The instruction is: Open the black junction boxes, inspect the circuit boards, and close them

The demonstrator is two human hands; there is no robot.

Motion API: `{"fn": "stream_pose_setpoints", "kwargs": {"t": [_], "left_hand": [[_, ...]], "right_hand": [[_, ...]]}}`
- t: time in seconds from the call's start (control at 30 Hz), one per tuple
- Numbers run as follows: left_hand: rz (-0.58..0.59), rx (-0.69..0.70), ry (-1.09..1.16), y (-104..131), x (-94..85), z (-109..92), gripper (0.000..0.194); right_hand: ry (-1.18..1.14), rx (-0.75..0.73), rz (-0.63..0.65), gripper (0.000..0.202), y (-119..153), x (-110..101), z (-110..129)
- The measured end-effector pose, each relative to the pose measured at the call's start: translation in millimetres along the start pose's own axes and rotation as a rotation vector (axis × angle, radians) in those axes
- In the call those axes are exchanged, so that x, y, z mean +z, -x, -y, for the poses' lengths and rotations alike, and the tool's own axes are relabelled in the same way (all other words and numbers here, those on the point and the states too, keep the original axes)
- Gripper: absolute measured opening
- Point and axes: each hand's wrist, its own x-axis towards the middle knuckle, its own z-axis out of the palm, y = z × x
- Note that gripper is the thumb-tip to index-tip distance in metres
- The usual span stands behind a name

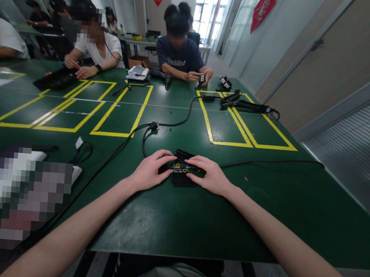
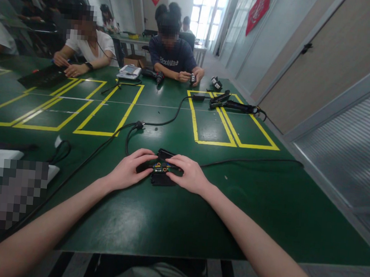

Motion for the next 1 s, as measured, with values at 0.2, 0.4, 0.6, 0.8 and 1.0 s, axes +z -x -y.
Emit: {"fn": "stream_pose_setpoints", "kwargs": {"t": [0.2, 0.4, 0.6, 0.8, 1.0], "left_hand": [[0.046, -0.010, -0.097, -1.4, 0.7, 2.2, 0.034], [0.068, -0.052, -0.119, -5.2, 2.0, -0.1, 0.019], [0.062, -0.061, -0.107, -5.9, 1.1, -0.5, 0.023], [0.024, -0.101, -0.058, -6.2, 0.0, 0.8, 0.008], [0.015, -0.104, -0.066, -7.3, -4.1, 3.5, 0.016]], "right_hand": [[-0.010, -0.056, 0.022, 0.039, 0.4, -0.2, -3.5], [0.051, -0.019, -0.044, 0.036, -0.3, 6.8, -1.9], [0.013, 0.052, -0.049, 0.034, -1.1, -0.1, 3.7], [0.020, 0.026, 0.060, 0.017, 1.7, -19.8, -8.8], [0.051, 0.063, 0.053, 0.010, 1.1, -24.4, -15.1]]}}
